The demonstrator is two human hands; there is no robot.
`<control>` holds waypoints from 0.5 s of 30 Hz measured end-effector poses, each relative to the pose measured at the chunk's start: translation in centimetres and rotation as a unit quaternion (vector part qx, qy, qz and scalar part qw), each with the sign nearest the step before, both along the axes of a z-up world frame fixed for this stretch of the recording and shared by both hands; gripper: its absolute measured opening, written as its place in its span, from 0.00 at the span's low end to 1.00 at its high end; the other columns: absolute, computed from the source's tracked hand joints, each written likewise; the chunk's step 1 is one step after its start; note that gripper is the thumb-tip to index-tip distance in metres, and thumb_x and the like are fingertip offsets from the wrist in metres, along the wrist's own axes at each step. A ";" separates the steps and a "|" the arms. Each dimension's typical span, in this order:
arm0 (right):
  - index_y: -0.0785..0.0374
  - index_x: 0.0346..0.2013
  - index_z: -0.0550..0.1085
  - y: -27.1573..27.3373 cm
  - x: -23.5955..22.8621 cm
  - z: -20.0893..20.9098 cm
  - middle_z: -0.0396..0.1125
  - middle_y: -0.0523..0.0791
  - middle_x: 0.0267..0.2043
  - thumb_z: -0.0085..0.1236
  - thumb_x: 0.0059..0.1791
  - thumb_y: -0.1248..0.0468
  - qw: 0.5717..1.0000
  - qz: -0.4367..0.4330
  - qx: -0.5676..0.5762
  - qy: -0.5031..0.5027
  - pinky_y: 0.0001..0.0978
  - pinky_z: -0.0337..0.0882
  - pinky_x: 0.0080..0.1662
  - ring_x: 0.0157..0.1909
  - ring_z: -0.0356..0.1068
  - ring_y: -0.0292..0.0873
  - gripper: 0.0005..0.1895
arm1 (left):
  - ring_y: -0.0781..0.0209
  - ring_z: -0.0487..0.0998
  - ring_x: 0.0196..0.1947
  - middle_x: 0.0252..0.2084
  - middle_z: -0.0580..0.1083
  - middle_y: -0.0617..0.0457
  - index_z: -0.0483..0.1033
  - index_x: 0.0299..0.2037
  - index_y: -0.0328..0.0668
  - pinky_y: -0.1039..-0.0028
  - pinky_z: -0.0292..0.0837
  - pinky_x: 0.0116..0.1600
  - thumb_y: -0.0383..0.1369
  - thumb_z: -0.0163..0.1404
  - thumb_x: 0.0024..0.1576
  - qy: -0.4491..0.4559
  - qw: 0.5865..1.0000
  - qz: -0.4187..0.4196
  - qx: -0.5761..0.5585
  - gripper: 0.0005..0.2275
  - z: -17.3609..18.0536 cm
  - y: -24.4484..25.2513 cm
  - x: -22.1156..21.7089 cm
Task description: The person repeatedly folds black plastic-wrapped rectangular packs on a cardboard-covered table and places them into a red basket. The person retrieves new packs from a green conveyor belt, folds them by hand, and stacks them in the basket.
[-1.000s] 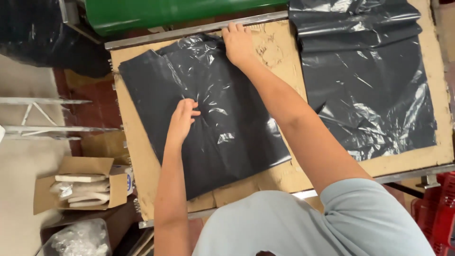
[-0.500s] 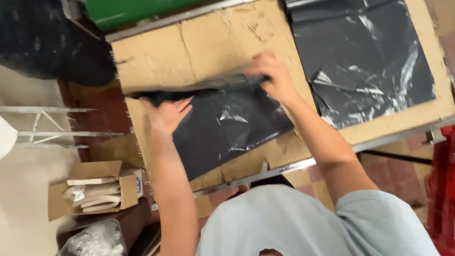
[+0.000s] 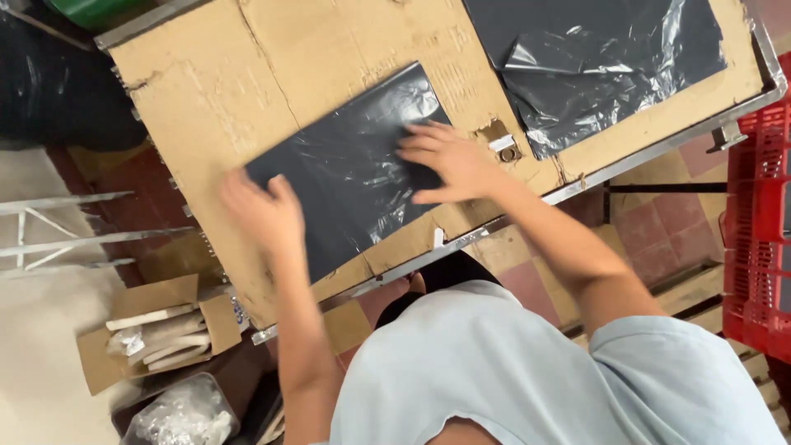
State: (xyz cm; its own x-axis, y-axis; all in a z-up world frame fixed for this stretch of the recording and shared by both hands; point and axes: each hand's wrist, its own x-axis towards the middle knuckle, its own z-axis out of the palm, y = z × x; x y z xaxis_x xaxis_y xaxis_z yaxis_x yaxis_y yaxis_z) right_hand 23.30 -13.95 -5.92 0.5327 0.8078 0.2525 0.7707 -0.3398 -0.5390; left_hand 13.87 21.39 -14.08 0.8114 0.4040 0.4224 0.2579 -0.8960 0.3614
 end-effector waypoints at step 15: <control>0.71 0.67 0.62 4.8 4.4 -10.5 0.54 0.60 0.70 0.47 0.54 0.38 0.945 -0.293 -0.024 -0.142 0.58 0.43 0.70 0.74 0.49 0.59 0.41 | 0.41 0.50 0.74 0.73 0.53 0.35 0.56 0.70 0.30 0.34 0.61 0.60 0.44 0.53 0.57 0.201 0.973 0.099 0.049 0.35 2.6 -3.8 -1.5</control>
State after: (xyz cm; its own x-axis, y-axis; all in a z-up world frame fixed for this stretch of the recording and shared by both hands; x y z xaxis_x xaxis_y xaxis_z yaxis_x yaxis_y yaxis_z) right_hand 27.74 -9.15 -16.41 0.8089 0.4087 0.4227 0.5534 -0.7721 -0.3124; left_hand 12.37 17.63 -11.50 0.8299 0.5424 0.1307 0.5313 -0.8398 0.1113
